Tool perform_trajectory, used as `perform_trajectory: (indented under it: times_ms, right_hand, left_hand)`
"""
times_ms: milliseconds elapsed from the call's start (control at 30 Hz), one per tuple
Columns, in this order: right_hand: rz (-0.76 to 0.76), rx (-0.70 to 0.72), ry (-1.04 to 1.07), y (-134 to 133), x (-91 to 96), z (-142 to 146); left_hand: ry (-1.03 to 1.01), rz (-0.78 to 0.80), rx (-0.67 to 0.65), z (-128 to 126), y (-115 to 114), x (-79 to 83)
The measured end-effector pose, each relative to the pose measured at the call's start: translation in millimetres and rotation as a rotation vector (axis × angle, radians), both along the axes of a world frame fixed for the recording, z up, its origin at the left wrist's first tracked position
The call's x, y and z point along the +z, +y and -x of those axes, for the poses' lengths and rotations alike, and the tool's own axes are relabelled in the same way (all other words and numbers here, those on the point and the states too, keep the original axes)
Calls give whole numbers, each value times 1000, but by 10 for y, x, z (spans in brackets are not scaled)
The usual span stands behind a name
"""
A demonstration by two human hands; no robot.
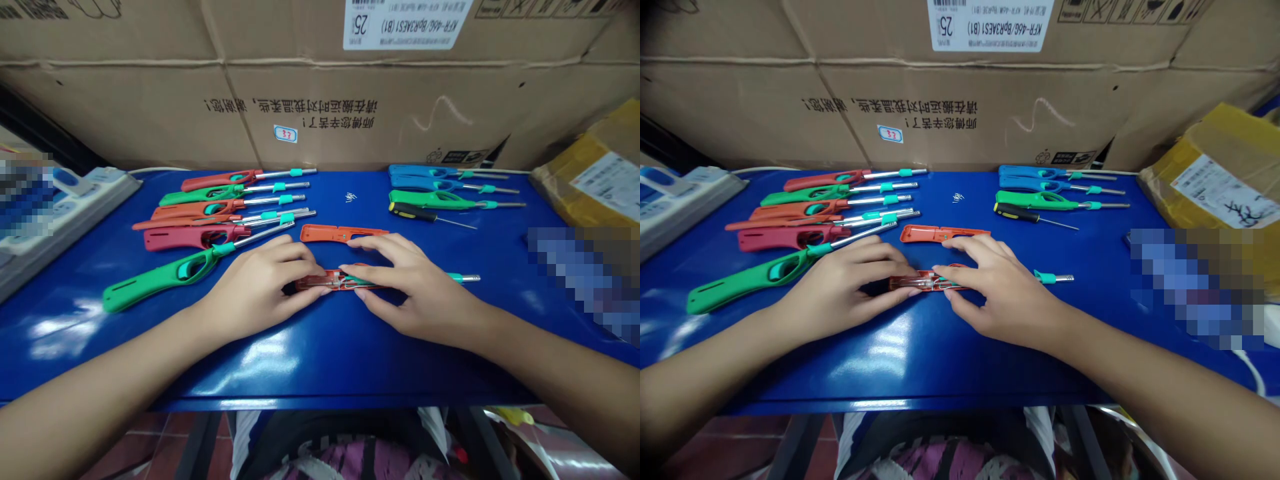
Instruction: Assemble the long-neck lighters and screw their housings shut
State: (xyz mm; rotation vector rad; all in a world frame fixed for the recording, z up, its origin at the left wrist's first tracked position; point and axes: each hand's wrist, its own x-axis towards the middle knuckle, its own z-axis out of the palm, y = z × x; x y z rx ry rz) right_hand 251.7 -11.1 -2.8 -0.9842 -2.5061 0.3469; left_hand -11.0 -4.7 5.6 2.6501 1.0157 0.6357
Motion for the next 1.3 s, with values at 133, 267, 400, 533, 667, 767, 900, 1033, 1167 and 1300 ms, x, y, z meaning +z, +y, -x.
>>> perform_trajectory:
  times_ms: [133,267,400,533,667,767,900,1033,1167,1300]
  right_hand:
    - [-68,80,-153,0,12,-25]
    - [-131,134,-241,8,29,-32]
    - [-166,171,-294,15,45,-23]
    - [-178,157,-275,24,44,-30]
    - [-175,138,-207,35,41,-51]
    - [-179,144,-218,32,46,-52]
    - [-177,146,-234,21,46,-37]
    - [-179,158,-232,23,29,-36]
    - [-156,164,-241,25,17,-40]
    - [-126,151,-266,25,22,-39]
  left_hand:
    - [51,-52,-2,23,-4,7]
    - [73,-48,1,41,-14,-1]
    - [86,-43,1,38,-17,4]
    - [96,-20,-2,33,-11,18]
    - [74,20,14,33,-11,29]
    - [54,30,38,31,-18,34]
    - [39,45,63,22,-24,30]
    - [8,86,73,12,-22,26]
    - [-24,151,74,2,-22,31]
    - [-54,188,67,-13,-20,27]
